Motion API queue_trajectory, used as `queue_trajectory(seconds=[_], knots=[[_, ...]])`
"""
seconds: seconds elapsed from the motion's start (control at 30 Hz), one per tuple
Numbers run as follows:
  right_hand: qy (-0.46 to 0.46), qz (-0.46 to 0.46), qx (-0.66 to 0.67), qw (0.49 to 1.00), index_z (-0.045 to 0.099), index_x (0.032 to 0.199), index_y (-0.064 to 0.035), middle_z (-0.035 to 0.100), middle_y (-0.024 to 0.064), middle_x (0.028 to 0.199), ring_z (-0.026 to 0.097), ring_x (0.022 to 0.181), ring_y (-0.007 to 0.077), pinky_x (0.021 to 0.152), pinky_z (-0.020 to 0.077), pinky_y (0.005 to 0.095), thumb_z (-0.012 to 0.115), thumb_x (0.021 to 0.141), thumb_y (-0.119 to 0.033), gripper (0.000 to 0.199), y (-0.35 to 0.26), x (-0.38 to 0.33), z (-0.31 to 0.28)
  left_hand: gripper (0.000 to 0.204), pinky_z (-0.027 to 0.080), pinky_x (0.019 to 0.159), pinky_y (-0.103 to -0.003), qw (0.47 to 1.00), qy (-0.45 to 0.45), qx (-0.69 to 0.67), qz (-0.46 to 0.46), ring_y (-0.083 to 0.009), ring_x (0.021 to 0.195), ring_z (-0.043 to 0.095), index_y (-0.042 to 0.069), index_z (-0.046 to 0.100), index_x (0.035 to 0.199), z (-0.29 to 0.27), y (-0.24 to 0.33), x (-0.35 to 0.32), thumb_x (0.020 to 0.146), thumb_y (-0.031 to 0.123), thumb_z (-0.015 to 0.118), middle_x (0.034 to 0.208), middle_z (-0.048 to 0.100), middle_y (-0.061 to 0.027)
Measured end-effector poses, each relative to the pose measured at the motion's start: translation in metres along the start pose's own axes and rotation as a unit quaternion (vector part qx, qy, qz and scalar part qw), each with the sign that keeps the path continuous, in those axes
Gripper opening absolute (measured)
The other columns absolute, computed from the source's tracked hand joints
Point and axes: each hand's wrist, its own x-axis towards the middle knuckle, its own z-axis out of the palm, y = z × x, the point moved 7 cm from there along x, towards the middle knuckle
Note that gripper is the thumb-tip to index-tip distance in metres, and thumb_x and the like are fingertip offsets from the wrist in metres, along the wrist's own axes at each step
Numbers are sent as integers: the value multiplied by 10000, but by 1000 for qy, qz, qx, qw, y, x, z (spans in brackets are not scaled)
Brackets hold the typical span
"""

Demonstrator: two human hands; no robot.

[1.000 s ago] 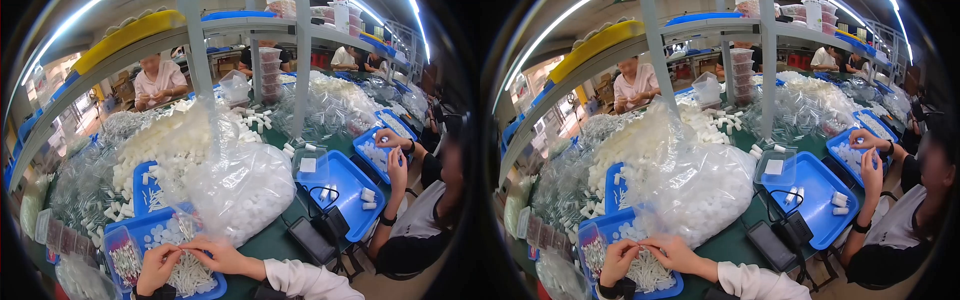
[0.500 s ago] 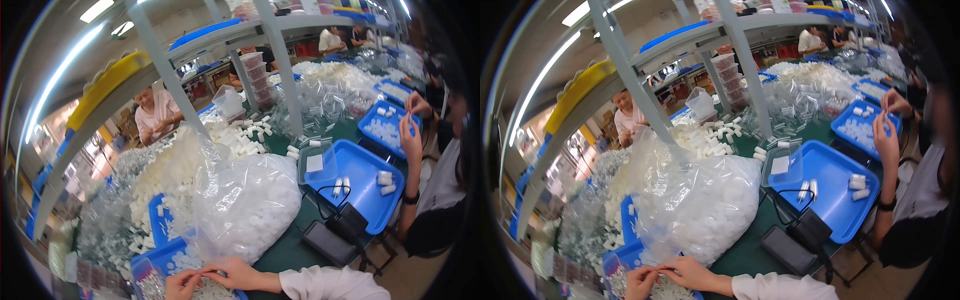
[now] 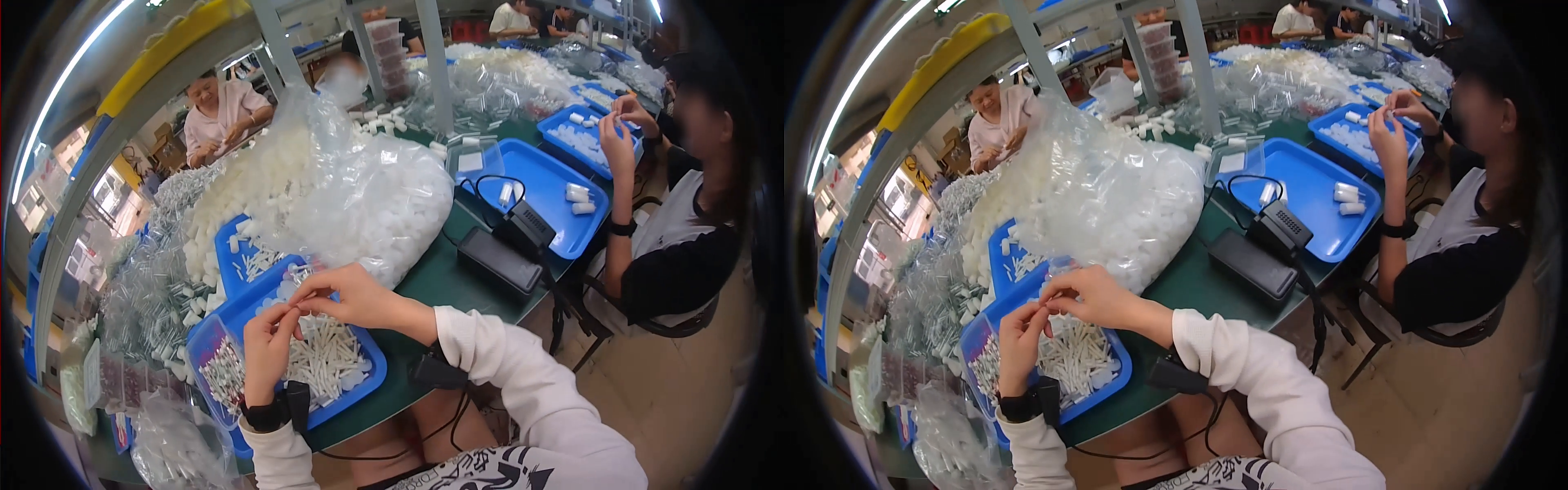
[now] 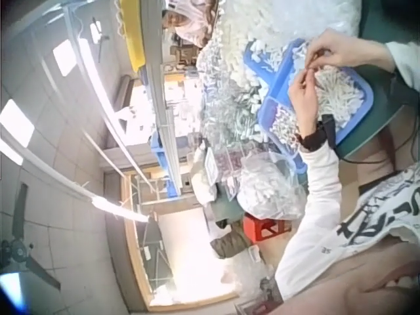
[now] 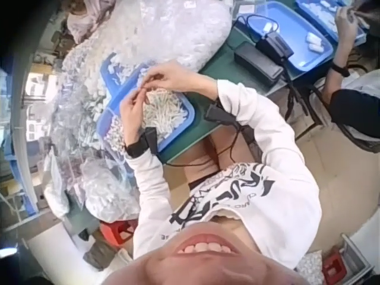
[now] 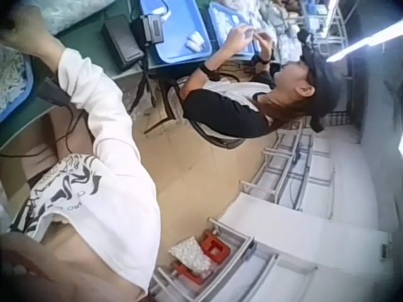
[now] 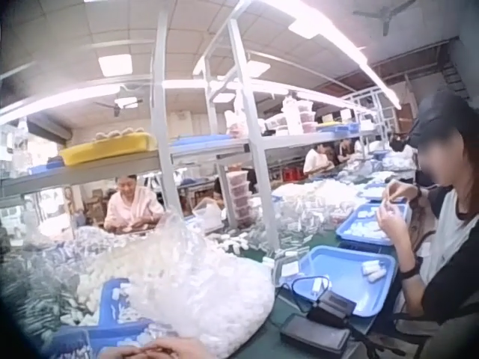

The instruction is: The person is manually assembling small white plastic components and wire leads at an industrial workbench.

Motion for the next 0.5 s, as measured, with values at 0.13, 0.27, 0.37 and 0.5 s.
queue_trajectory(seconds=[0.13, 0.27, 0.37, 0.5], knots=[[-32, 61, -47, 997, 658, 942, -19, 690, 76, 801, 665, 714, 120, 639, 504, 252, 650, 860, -117, 128, -4, 19, 13, 170, 395, 515, -229, 996, 83, -8, 28, -80, 580, 531, -36, 647, 900, -16, -2, -8, 908, 111, 563, 656, 591, -39], [-39, 142, 18, 989, 650, 937, -21, 672, 49, 812, 613, 657, 88, 566, 474, 232, 636, 875, -115, 113, 21, 21, 30, 175, 423, 513, -253, 990, 129, 31, 37, -104, 560, 556, -3, 643, 904, -23, 0, -10, 914, 151, 560, 651, 601, -64], [-20, 148, 96, 984, 650, 949, -17, 662, 20, 809, 579, 634, 73, 556, 454, 215, 631, 893, -117, 117, 43, 17, 38, 167, 436, 513, -278, 989, 130, 58, 25, -152, 541, 583, 28, 650, 902, -26, -10, -15, 910, 171, 563, 644, 617, -77], [-19, 172, 163, 971, 664, 962, -7, 671, 44, 869, 600, 704, 82, 604, 467, 214, 633, 885, -79, 110, 42, 8, 26, 168, 440, 525, -314, 992, 97, 67, 56, -210, 555, 590, 39, 634, 954, -17, 2, -10, 892, 169, 547, 655, 613, -107]])
